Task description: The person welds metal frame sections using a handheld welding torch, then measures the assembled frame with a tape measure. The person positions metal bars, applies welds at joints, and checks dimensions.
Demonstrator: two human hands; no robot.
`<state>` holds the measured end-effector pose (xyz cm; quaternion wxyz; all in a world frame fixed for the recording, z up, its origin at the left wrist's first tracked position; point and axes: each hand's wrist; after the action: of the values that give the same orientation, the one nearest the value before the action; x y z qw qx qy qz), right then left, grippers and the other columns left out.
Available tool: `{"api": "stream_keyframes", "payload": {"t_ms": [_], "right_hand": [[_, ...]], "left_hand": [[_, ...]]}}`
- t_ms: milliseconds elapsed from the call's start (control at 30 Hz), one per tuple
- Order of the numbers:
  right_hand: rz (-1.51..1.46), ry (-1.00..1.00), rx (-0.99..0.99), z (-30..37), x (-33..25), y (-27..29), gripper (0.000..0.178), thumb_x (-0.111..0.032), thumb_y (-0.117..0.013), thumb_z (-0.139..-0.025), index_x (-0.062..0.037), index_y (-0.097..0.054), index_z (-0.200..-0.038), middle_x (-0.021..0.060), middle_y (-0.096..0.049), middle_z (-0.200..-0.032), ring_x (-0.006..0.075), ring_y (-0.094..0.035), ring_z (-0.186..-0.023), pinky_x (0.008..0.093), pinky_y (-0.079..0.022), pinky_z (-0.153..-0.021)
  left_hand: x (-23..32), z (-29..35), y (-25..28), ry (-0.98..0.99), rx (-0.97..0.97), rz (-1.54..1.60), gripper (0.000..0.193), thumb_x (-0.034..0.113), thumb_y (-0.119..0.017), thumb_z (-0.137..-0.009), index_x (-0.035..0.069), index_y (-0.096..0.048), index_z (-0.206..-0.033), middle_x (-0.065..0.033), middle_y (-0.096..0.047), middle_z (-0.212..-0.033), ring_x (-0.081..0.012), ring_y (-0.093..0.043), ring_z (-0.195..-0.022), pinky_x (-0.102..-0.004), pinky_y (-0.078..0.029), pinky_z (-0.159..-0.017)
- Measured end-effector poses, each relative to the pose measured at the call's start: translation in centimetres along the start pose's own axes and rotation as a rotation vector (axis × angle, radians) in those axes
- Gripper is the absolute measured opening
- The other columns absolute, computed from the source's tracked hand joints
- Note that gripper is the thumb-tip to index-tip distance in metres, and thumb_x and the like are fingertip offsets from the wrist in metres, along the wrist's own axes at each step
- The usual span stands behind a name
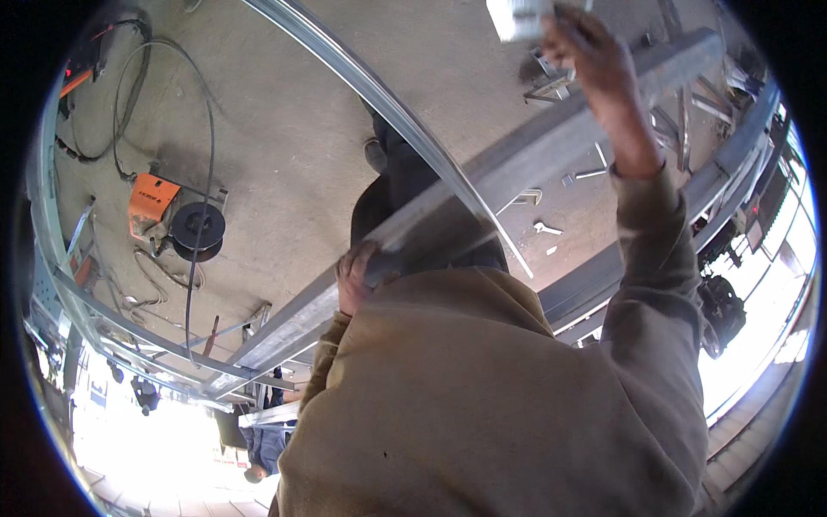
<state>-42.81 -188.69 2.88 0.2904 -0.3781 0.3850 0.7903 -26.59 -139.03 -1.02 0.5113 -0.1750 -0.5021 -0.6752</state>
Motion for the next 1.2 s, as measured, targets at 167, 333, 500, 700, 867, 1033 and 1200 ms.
{"api": "stream_keyframes", "payload": {"t_ms": [167,333,500,700,867,1033,1200], "right_hand": [[-0.075,-0.192,-0.022,16.7,6.5,2.4,0.03,-0.025,-0.069,-0.102,-0.0025,-0.067,-0.122,0.0046,-0.071,-0.096,0.0119,-0.068,-0.085,0.0286,-0.056,-0.078],[-0.234,-0.317,0.023,25.3,12.9,1.4,0.03,-0.023,-0.066,-0.104,-0.0021,-0.066,-0.125,0.0053,-0.07,-0.103,0.0129,-0.067,-0.09,0.0306,-0.055,-0.085],[-0.383,-0.291,0.008,28.3,16.3,-0.4,0.032,-0.023,-0.065,-0.105,-0.0004,-0.064,-0.127,0.0055,-0.069,-0.107,0.0141,-0.066,-0.096,0.0317,-0.052,-0.089],[-0.535,-0.179,-0.045,28.0,18.0,-1.3,0.03,-0.015,-0.063,-0.104,0.0037,-0.063,-0.127,0.0074,-0.068,-0.112,0.015,-0.064,-0.099,0.0301,-0.052,-0.091],[-0.353,-0.121,-0.024,27.4,18.2,-1.1,0.031,-0.026,-0.066,-0.1,-0.0019,-0.069,-0.12,0.0101,-0.073,-0.099,0.0179,-0.068,-0.092,0.0332,-0.053,-0.082],[-0.091,-0.101,-0.02,26.5,16.8,-0.3,0.03,-0.031,-0.067,-0.098,-0.0098,-0.072,-0.119,0.014,-0.075,-0.099,0.0294,-0.072,-0.089,0.0387,-0.054,-0.079],[-0.098,-0.063,-0.08,25.2,15.6,0.2,0.03,-0.028,-0.069,-0.097,-0.0056,-0.071,-0.117,0.0173,-0.075,-0.102,0.0346,-0.072,-0.091,0.0415,-0.055,-0.08]], "left_hand": [[4.9,-1.4,-0.6,-0.283,0.002,-0.155,0.078,0.039,-0.085,-0.078,0.016,-0.055,-0.146,-0.0123,-0.062,-0.132,-0.0357,-0.056,-0.127,-0.0492,-0.045,-0.107],[11.6,-3.1,-3.9,-0.335,-0.095,-0.357,0.087,0.043,-0.079,-0.085,0.018,-0.039,-0.158,-0.0141,-0.066,-0.122,-0.0374,-0.066,-0.11,-0.0498,-0.054,-0.093],[16.7,-6.4,-7.4,-0.203,-0.249,-0.678,0.087,0.036,-0.073,-0.09,0.021,-0.028,-0.163,-0.017,-0.071,-0.099,-0.0368,-0.072,-0.078,-0.0479,-0.059,-0.069],[18.1,-9.1,-9.9,-0.137,-0.237,-0.706,0.061,0.028,-0.073,-0.086,0.016,-0.051,-0.141,-0.0209,-0.072,-0.097,-0.0408,-0.071,-0.091,-0.053,-0.057,-0.078],[19.1,-9.7,-9.9,-0.101,-0.3,-0.747,0.056,0.028,-0.072,-0.085,0.014,-0.052,-0.136,-0.0197,-0.073,-0.093,-0.0405,-0.071,-0.086,-0.0525,-0.056,-0.075],[19.6,-9.9,-10.4,-0.101,-0.283,-0.791,0.047,0.028,-0.072,-0.086,0.013,-0.053,-0.127,-0.0186,-0.073,-0.087,-0.0404,-0.071,-0.082,-0.0532,-0.056,-0.072],[19.8,-9.7,-10.4,-0.095,-0.261,-0.82,0.045,0.028,-0.071,-0.087,0.013,-0.054,-0.126,-0.0175,-0.073,-0.086,-0.0401,-0.072,-0.081,-0.0522,-0.056,-0.07]]}}
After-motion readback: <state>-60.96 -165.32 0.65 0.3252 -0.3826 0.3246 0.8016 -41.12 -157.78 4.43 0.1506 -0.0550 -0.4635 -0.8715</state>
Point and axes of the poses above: each hand's wrist, its own z-axis away from the middle knuckle, its own y-axis out of the back of the hand, x = y × z
